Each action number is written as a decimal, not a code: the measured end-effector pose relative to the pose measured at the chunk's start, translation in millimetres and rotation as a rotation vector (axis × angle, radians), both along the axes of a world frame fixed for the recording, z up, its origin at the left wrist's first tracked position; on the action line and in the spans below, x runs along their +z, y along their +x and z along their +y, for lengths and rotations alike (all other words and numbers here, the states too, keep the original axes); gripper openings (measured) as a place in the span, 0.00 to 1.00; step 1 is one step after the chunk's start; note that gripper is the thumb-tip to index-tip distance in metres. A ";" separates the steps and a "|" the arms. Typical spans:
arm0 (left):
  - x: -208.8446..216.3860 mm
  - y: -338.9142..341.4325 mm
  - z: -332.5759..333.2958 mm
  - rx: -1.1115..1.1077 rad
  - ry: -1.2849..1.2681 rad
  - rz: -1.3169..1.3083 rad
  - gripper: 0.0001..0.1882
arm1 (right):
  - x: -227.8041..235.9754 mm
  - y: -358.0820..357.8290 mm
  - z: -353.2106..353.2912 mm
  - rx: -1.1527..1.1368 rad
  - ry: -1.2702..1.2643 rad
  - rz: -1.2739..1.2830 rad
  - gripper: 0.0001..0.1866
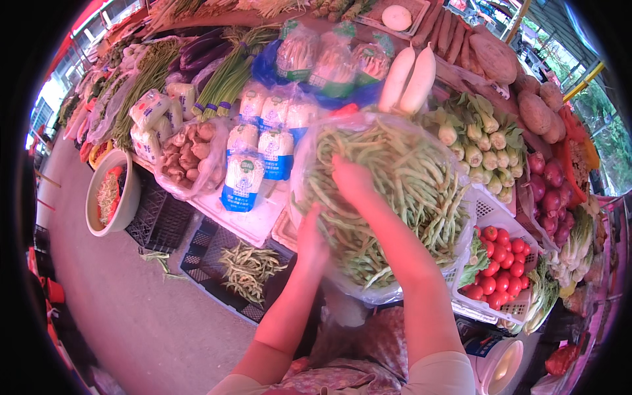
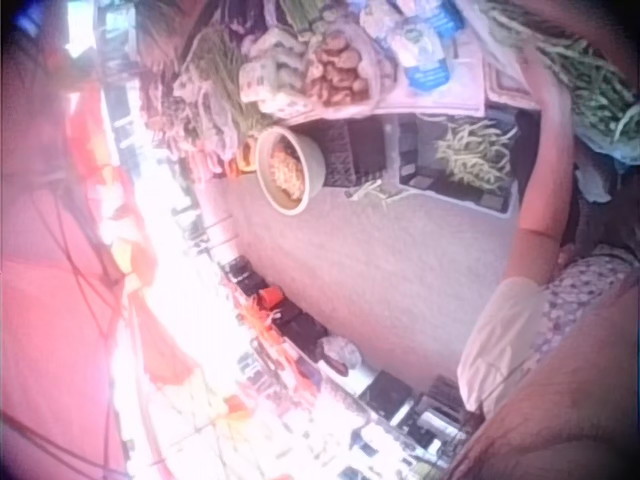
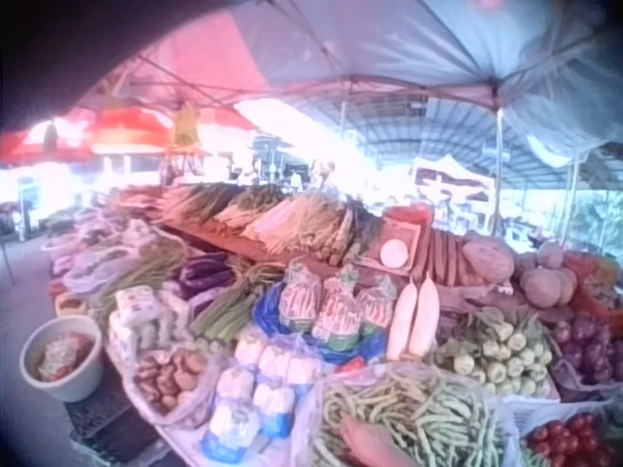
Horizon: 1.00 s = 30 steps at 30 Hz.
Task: The person sits at a market stall and repeatedly picks green beans from a large plastic bag, snaps off the ends, and places the trimmed beans into a black crate. The hands work continuously, handling beans one at a time or in small handfuls.
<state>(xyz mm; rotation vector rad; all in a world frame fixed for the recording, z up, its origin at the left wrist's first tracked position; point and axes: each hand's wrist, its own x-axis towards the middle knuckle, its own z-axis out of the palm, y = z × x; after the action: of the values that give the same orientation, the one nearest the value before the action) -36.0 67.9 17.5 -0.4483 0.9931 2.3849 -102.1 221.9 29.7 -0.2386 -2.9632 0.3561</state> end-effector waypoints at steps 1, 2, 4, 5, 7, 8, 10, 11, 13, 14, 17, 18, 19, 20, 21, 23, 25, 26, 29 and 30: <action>-1.5 0.0 1.6 0.010 0.038 0.001 0.13 | 5.4 8.4 4.3 -0.035 -0.084 0.023 0.09; -2.9 0.9 2.2 0.018 0.076 0.014 0.13 | 9.7 19.0 8.5 -0.052 -0.172 0.077 0.09; -4.1 2.2 4.5 0.000 0.110 0.028 0.12 | 16.1 37.7 14.7 -0.056 -0.343 0.212 0.10; -3.7 3.3 5.7 -0.010 0.115 0.025 0.12 | 18.2 47.2 16.1 -0.026 -0.350 0.246 0.09; -0.8 5.5 8.2 -0.041 0.114 0.092 0.14 | 22.3 66.4 16.3 0.014 -0.371 0.298 0.08; 1.5 6.0 9.3 -0.062 0.082 0.094 0.15 | 24.0 75.2 14.2 0.055 -0.401 0.355 0.08; 6.6 6.7 10.3 -0.069 0.124 0.083 0.16 | 26.2 93.8 4.9 0.104 -0.404 0.327 0.07; 8.7 6.7 11.1 -0.065 0.153 0.090 0.17 | 27.6 102.1 0.9 0.107 -0.417 0.297 0.07; 11.1 5.0 11.5 -0.021 0.186 0.090 0.18 | 30.2 120.2 -7.4 0.219 -0.366 0.136 0.09; 11.1 4.3 11.6 -0.012 0.186 0.072 0.19 | 30.7 125.5 -10.0 0.279 -0.354 0.050 0.10; 6.4 1.8 6.2 -0.035 0.277 0.138 0.16 | 28.6 132.0 -10.3 0.429 -0.375 0.072 0.12; 3.9 0.4 5.4 0.015 0.267 0.087 0.16 | 26.3 130.8 -8.2 0.420 -0.598 0.067 0.12; 1.7 -2.6 5.0 0.072 0.268 0.067 0.15 | 23.3 128.0 -5.9 0.394 -0.825 0.084 0.13; -0.7 -3.5 4.2 0.123 0.262 0.041 0.15 | 19.4 126.6 -4.5 0.401 -1.039 0.089 0.13; -2.6 -4.4 3.0 0.118 0.265 0.046 0.15 | 15.5 120.7 -0.3 0.303 -1.016 0.067 0.14; -5.1 -4.6 2.0 0.106 0.256 0.061 0.15 | 8.4 97.5 13.4 0.146 -0.937 -0.011 0.16; -5.0 -4.0 3.8 0.099 0.232 0.051 0.16 | -0.8 78.8 15.8 0.101 -0.633 -0.099 0.17; -4.2 -4.0 5.0 0.094 0.227 0.063 0.16 | -5.4 67.1 15.1 0.073 -0.541 -0.160 0.18; -2.0 -3.4 6.9 0.103 0.185 0.037 0.18 | -12.7 31.7 20.3 0.006 -0.380 -0.138 0.19; -1.5 -2.9 7.2 0.107 0.181 0.057 0.19 | -14.4 20.7 23.5 0.004 -0.354 -0.091 0.20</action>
<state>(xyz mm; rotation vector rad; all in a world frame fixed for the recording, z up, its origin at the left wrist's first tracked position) -39.0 75.2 16.0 -0.3771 0.7857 2.5689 -81.4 245.5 15.3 -0.2942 -2.9685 0.8942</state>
